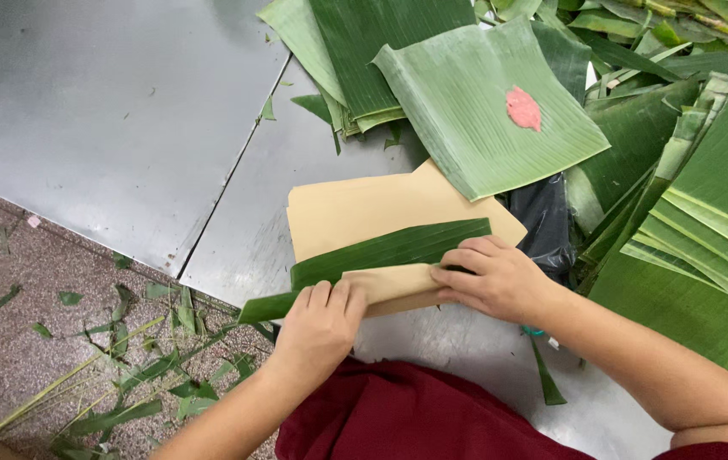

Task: The person is wrapping portions of meat paste in banana leaves. They place a leaf on a wooden board, add a portion of pink paste, roll the leaf tightly, and then fold the ends to secure the package.

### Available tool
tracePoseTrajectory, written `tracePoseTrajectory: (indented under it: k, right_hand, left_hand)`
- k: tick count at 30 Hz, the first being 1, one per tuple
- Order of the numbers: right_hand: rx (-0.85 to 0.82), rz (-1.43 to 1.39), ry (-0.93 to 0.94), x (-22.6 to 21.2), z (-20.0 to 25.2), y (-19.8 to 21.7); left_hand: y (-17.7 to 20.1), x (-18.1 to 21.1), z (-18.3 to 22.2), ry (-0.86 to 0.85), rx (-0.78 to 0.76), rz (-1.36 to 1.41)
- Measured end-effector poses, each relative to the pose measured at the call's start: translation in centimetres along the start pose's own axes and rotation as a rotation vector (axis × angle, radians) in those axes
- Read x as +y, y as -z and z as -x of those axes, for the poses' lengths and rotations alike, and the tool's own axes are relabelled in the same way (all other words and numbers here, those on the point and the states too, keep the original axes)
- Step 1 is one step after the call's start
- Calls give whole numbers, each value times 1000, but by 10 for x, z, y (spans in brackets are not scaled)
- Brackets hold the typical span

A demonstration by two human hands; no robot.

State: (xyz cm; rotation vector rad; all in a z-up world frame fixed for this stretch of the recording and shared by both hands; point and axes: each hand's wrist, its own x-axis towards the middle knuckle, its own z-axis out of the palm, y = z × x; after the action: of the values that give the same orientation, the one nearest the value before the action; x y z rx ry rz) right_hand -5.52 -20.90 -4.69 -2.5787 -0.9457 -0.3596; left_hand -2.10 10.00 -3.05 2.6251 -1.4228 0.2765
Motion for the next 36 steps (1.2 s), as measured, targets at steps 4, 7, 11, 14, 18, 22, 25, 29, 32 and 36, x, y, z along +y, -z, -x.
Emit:
tracePoseTrajectory:
  k: [4,7,11,14,18,22,25,29,32,36]
  right_hand:
    - [-84,105,-210,4,1,-12]
    - [-53,47,-240,20,-3,-15]
    - [141,146,46,36,-9,-9]
    - [110,164,-11,37,-11,-10]
    - [64,341,-186,40,-22,-20]
    - [83,396,-310,54,-36,-21]
    - [130,247,-246,60,-36,-17]
    - [2,158,-115,61,-30,-17]
    - [104,218,91,58,-25,-22]
    - [133,222,-5,57,-25,-27]
  left_hand:
    - [-6,-19,-9,341,-201,339]
    - [-11,-38,-19,560,-298,463]
    - [-13,-46,-17,175,18,252]
    - [-16,-48,-14,90,-34,166]
    - [-24,-65,-22,419,-216,243]
    - [-27,-77,-31,144,142,175]
    - [-26,-69,-26,175,-79,117]
    - [-19,-51,-9,321,-244,266]
    - [-14,-48,-2,244,-75,182]
    - [-13,-56,-6,101,-97,-4]
